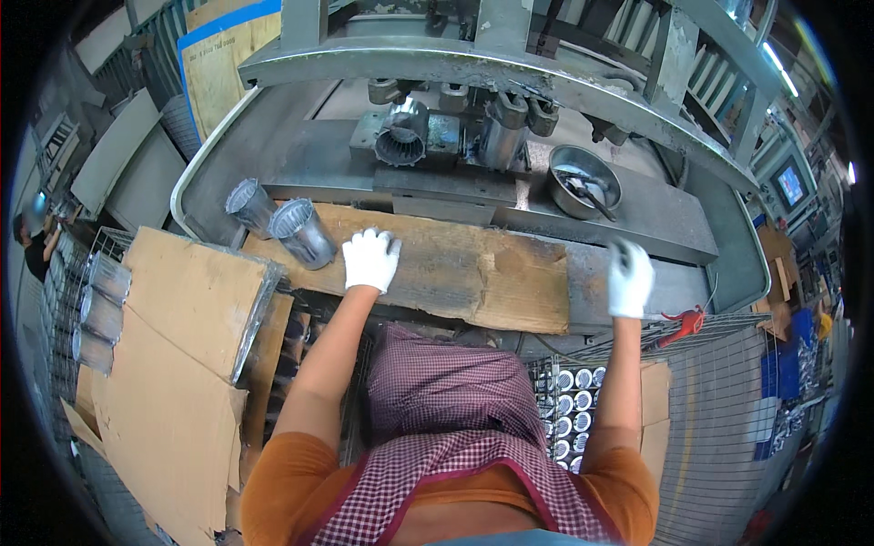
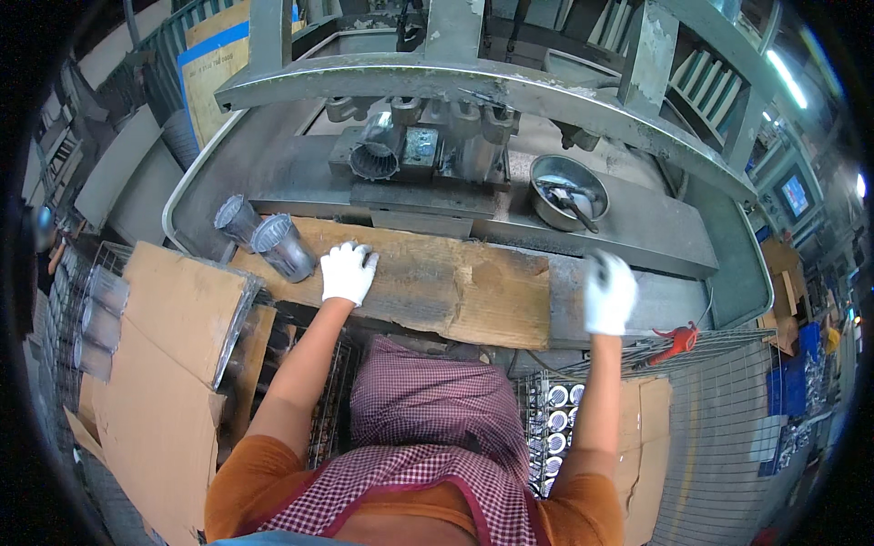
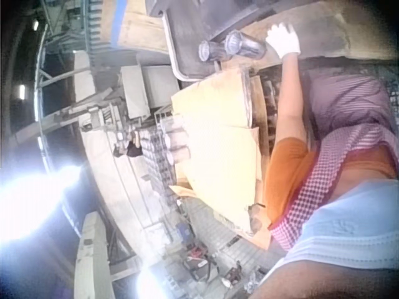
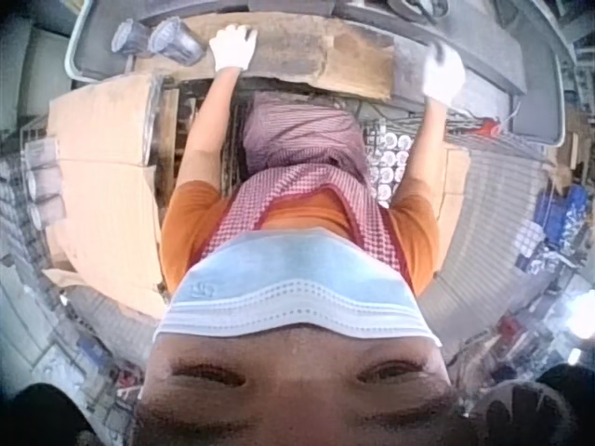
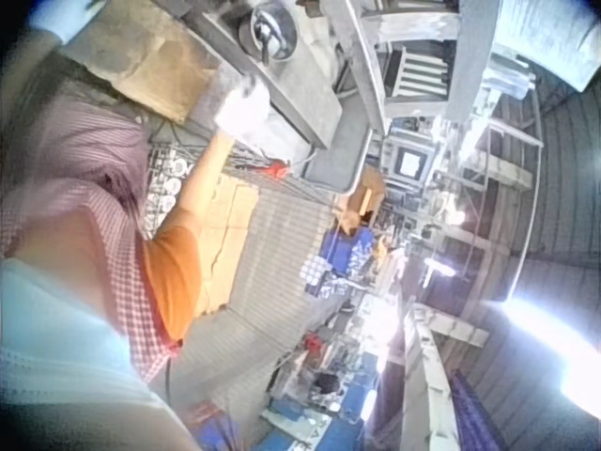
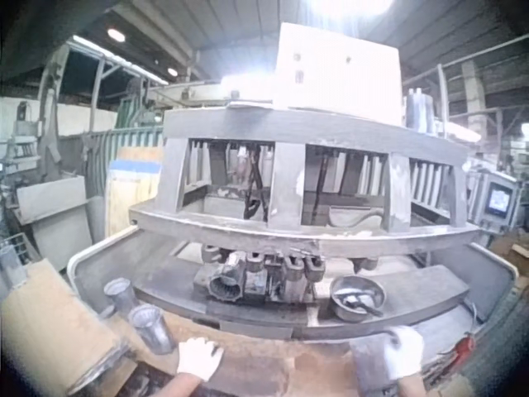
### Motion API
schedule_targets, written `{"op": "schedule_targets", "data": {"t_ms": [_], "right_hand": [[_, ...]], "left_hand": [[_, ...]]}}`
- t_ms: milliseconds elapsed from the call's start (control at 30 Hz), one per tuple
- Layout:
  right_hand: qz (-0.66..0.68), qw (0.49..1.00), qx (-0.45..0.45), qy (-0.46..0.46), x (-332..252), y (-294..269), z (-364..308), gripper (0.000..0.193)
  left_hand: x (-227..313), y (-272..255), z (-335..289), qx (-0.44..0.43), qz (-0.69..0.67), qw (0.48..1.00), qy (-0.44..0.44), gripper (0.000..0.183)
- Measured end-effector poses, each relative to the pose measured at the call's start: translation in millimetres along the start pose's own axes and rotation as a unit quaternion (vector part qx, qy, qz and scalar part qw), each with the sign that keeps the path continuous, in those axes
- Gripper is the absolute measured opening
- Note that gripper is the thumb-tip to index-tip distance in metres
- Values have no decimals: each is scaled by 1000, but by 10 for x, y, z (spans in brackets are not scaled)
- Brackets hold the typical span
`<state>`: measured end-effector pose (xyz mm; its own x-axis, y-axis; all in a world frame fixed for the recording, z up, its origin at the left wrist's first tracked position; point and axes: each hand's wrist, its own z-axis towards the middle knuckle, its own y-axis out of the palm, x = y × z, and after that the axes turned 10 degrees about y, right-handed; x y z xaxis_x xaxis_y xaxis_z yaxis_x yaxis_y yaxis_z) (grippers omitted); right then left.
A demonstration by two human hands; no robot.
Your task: The person is coating the inside of metal cylinders with a brush and tool and then stacking them.
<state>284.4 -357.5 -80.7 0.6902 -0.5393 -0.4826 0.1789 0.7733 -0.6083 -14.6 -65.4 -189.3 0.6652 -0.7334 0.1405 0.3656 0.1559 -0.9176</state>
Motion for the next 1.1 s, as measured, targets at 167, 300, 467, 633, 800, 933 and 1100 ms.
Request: {"op": "schedule_targets", "data": {"t_ms": [167,300,467,633,800,933,1100], "right_hand": [[48,976,-68,-203,-1064,859,723,23],[-25,978,-135,-157,-1560,1422,1175,39],[-18,973,-151,-173,-1613,1406,1124,44],[188,952,-99,-219,-1516,1117,426,23],[121,948,-140,-258,-1522,970,-390,17],[104,944,-199,-241,-1550,832,-692,22],[138,946,-185,-229,-1329,609,-443,35]], "left_hand": [[-18,4,-2,3,-10,1000,-1,32],[-42,25,-15,9,-18,1000,-1,32],[-29,-37,34,23,-41,999,-14,31],[193,-156,635,256,-167,952,-14,27],[247,-223,1499,143,-120,972,-140,61],[-2,-246,1747,204,-73,961,-172,40],[-203,-508,1573,265,-124,949,-120,36]]}}
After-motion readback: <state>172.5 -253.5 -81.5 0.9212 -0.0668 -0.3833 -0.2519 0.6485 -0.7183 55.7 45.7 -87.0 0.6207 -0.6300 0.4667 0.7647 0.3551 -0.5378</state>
